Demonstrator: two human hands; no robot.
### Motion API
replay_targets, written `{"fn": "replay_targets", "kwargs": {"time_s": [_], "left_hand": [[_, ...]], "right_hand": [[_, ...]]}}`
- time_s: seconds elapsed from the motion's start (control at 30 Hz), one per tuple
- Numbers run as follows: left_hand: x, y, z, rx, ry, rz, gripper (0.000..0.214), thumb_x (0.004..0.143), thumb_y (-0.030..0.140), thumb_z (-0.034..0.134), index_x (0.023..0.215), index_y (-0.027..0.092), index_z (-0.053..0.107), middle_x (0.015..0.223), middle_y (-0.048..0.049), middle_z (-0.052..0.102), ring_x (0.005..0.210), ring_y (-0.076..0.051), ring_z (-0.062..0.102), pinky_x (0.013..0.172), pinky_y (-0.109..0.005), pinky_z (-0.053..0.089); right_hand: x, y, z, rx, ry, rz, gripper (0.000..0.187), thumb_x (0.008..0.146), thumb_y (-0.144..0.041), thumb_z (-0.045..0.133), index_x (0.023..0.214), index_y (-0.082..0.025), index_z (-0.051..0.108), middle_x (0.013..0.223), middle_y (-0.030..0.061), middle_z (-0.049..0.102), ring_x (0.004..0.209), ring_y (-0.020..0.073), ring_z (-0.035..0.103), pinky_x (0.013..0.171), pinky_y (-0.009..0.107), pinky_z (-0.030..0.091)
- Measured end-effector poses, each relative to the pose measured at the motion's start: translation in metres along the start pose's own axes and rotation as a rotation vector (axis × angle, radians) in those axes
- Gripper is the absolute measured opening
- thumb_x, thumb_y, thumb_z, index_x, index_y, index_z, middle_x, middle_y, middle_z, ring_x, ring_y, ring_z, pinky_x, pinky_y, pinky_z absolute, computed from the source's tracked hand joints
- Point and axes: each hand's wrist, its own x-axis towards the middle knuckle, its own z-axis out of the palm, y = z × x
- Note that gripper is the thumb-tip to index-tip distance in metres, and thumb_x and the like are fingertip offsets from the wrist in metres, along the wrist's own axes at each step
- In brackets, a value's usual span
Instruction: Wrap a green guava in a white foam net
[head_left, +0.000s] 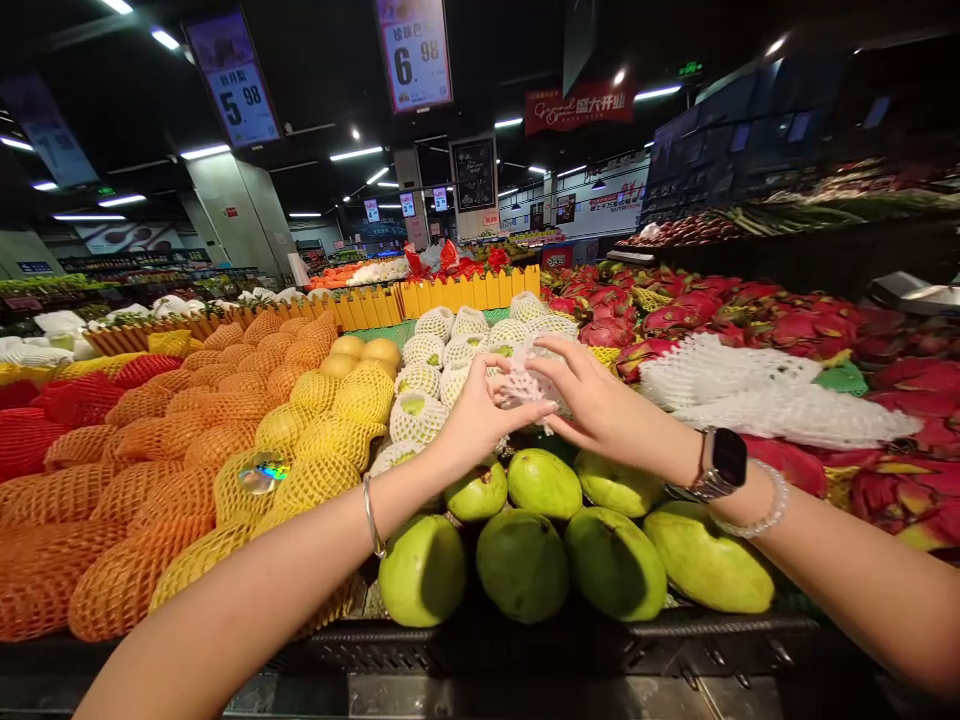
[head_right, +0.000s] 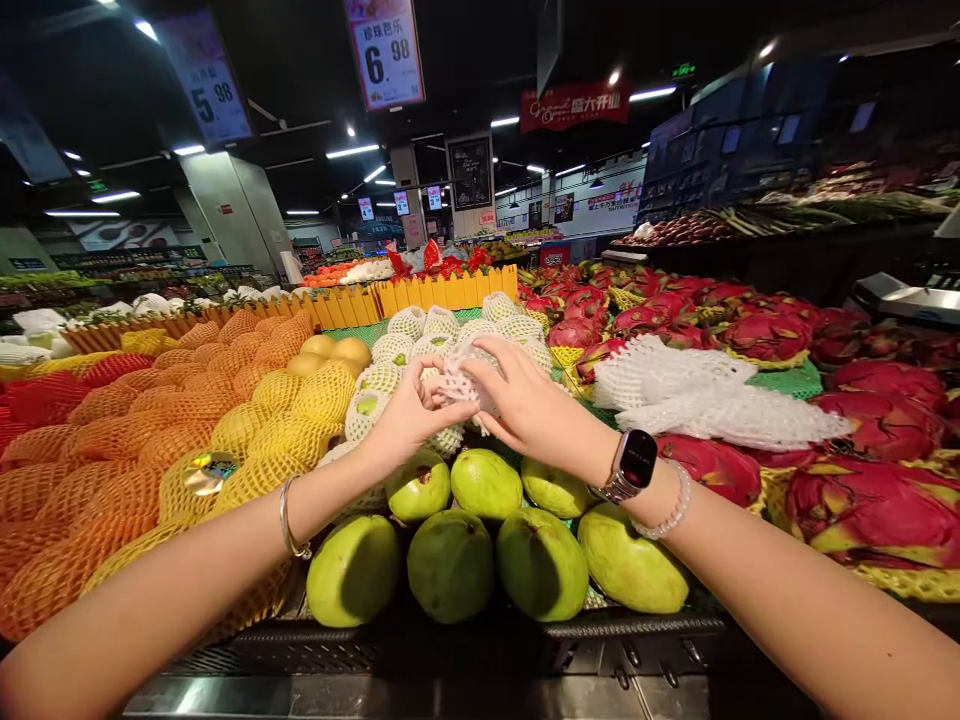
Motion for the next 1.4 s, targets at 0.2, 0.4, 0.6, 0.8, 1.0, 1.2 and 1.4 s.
{"fn": "replay_targets", "kwargs": {"time_s": [0.2,0.4,0.6,0.8,1.0,1.2,1.4], "left_hand": [[0.007,0.003,-0.001,-0.057,0.125,0.03,0.054,0.063,0.03,0.079,0.096,0.026,0.036,0.068,0.0088,0.058,0.061,-0.012,0.059,0.063,-0.027,0.046],[0.006,0.031,-0.016,-0.149,0.091,-0.025,0.043,0.066,0.025,0.06,0.107,0.023,0.046,0.09,-0.0007,0.064,0.076,-0.015,0.064,0.073,-0.032,0.051],[0.006,0.032,-0.022,-0.115,0.078,-0.028,0.043,0.065,0.022,0.049,0.108,0.022,0.051,0.101,-0.0052,0.065,0.08,-0.018,0.064,0.073,-0.036,0.054],[0.0,0.034,-0.009,-0.262,0.02,-0.097,0.055,0.061,0.016,0.05,0.116,0.02,0.051,0.121,-0.0073,0.062,0.105,-0.025,0.064,0.084,-0.042,0.057],[-0.003,0.036,-0.004,-0.382,0.012,-0.177,0.056,0.057,0.013,0.047,0.112,0.016,0.055,0.123,-0.0085,0.064,0.117,-0.031,0.061,0.092,-0.051,0.057],[-0.002,0.031,-0.002,-0.373,0.055,-0.207,0.057,0.056,0.014,0.045,0.112,0.014,0.057,0.122,-0.0095,0.065,0.122,-0.032,0.059,0.098,-0.054,0.054],[-0.004,0.035,-0.006,-0.375,-0.01,-0.187,0.06,0.059,0.017,0.046,0.119,0.016,0.053,0.111,-0.0088,0.069,0.119,-0.031,0.062,0.107,-0.058,0.044]], "right_hand": [[0.003,0.003,-0.005,-0.064,-0.011,-0.022,0.054,0.093,-0.025,0.054,0.144,-0.028,0.037,0.144,0.0181,0.043,0.137,0.0385,0.043,0.11,0.063,0.04],[0.007,0.01,-0.016,0.171,0.124,0.058,0.054,0.091,-0.031,0.059,0.141,-0.028,0.039,0.137,0.0134,0.051,0.131,0.032,0.048,0.113,0.055,0.041],[0.008,0.014,-0.006,0.634,0.173,0.365,0.024,0.087,-0.039,0.065,0.104,-0.025,0.056,0.111,0.0079,0.06,0.109,0.0252,0.059,0.095,0.045,0.055],[0.008,0.016,-0.008,1.255,0.036,0.777,0.032,0.079,-0.032,0.073,0.105,-0.026,0.055,0.109,0.0034,0.066,0.099,0.0182,0.067,0.092,0.039,0.058],[0.013,0.013,-0.017,1.663,-0.08,0.969,0.014,0.095,-0.026,0.051,0.088,-0.021,0.063,0.099,0.0065,0.074,0.097,0.018,0.07,0.096,0.035,0.058],[0.015,0.011,-0.022,1.646,-0.131,0.899,0.03,0.099,-0.035,0.039,0.111,-0.021,0.063,0.11,0.0078,0.073,0.111,0.0222,0.067,0.095,0.043,0.057],[0.01,0.013,-0.012,1.317,-0.162,0.791,0.023,0.089,-0.039,0.057,0.104,-0.022,0.064,0.101,0.0078,0.072,0.096,0.022,0.068,0.083,0.038,0.06]]}}
